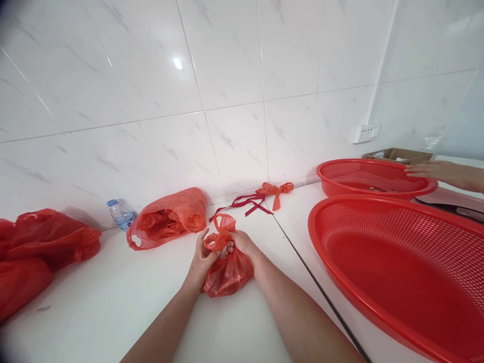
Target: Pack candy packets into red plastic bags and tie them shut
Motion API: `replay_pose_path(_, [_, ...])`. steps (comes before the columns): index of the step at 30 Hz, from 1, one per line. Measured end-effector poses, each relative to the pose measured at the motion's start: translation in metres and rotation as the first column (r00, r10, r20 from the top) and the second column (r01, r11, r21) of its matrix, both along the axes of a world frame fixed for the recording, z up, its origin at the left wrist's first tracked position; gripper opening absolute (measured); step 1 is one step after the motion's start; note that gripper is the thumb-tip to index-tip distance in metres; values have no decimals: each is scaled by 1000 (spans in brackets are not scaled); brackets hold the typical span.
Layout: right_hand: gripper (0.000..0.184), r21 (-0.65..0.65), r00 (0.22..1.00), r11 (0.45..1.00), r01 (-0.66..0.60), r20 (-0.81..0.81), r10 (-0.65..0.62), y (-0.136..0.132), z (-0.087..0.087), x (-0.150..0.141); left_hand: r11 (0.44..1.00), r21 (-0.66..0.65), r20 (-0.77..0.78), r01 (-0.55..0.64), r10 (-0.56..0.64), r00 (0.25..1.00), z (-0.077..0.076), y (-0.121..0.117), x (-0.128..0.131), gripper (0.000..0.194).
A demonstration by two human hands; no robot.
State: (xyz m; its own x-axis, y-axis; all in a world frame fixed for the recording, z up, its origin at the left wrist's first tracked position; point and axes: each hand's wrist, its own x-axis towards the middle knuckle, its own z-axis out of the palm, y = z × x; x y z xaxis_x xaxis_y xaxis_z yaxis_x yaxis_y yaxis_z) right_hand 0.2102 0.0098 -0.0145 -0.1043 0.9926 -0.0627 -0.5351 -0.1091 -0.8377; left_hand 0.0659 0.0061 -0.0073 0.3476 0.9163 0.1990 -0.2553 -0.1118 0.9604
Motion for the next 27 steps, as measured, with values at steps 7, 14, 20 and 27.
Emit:
replay_pose_path(7, [26, -28, 999, 999, 24, 30, -24, 1, -2, 1, 909, 397, -156, -127, 203, 967, 12, -2, -4, 33])
replay_pose_path(14, [44, 7, 976, 980, -197, -90, 197, -15, 3, 11, 989, 93, -248, -111, 131, 960, -6, 18, -11, 29])
replay_pose_path(20, [29, 141, 981, 975, -173, 115, 158, -17, 10, 19, 999, 52, -225, -7, 19, 974, -4, 21, -16, 33])
replay_pose_path(27, [46, 220, 821, 969, -117, 570, -30, -14, 10, 18, 976, -39, -323, 216, -217, 921, 0, 20, -14, 30])
